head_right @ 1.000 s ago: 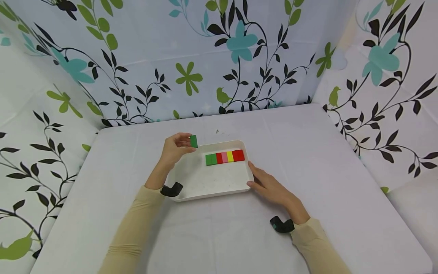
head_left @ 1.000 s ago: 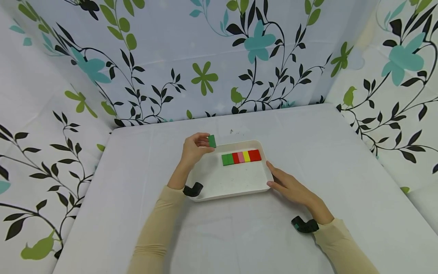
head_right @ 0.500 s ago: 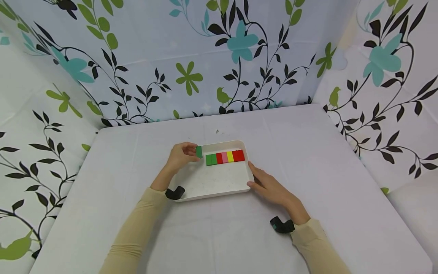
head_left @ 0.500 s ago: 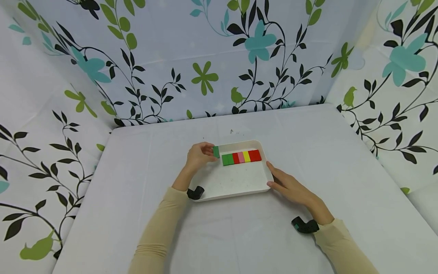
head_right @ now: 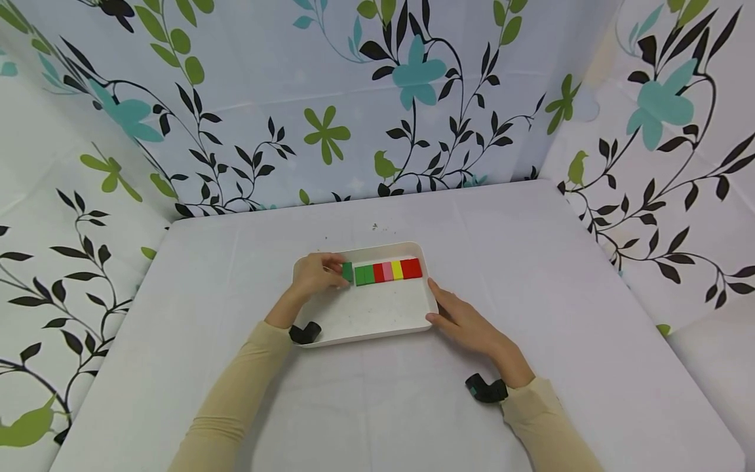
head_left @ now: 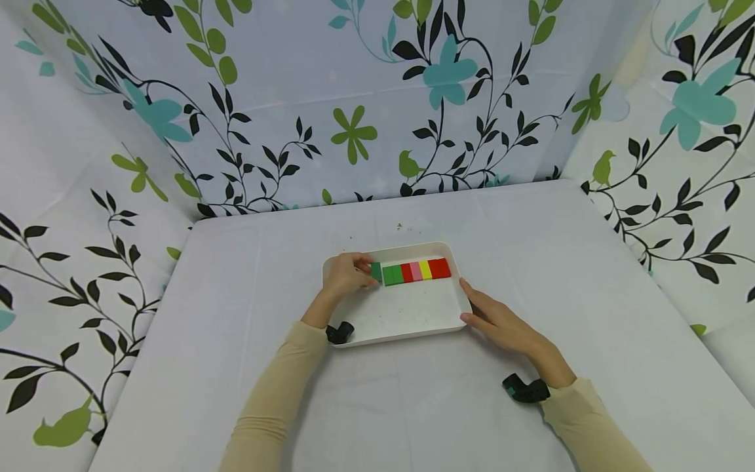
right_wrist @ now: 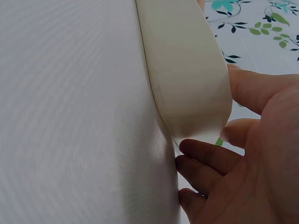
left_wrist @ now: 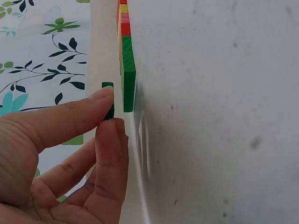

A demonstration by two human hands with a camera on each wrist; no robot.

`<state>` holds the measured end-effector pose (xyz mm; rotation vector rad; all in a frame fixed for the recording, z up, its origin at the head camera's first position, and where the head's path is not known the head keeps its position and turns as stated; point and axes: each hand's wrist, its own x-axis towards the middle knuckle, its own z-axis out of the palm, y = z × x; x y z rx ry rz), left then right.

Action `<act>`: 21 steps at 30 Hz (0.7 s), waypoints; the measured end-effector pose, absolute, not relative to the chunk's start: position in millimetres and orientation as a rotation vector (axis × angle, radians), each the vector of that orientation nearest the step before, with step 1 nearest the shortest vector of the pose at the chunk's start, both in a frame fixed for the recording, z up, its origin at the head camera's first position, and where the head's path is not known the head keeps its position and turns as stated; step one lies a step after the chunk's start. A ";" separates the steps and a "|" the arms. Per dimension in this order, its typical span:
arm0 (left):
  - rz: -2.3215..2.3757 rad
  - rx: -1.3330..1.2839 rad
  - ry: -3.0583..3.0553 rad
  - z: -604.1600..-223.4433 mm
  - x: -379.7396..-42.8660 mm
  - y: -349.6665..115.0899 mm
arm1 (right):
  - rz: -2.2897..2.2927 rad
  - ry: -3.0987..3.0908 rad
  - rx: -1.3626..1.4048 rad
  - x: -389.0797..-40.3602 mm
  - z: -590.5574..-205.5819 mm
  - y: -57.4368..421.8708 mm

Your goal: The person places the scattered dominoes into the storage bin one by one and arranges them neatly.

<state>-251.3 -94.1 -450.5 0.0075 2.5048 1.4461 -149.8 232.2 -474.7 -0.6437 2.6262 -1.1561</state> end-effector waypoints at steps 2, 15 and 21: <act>1.413 0.021 2.524 -450.8 -251.5 -94.4 | -1.155 2.628 -0.643 -149.9 -475.0 232.2; 1.297 0.071 2.570 -455.2 -251.9 -93.2 | -1.160 2.625 -0.639 -148.3 -473.6 232.1; 1.287 0.086 2.576 -454.6 -251.4 -92.3 | -1.161 2.624 -0.637 -148.5 -473.8 231.6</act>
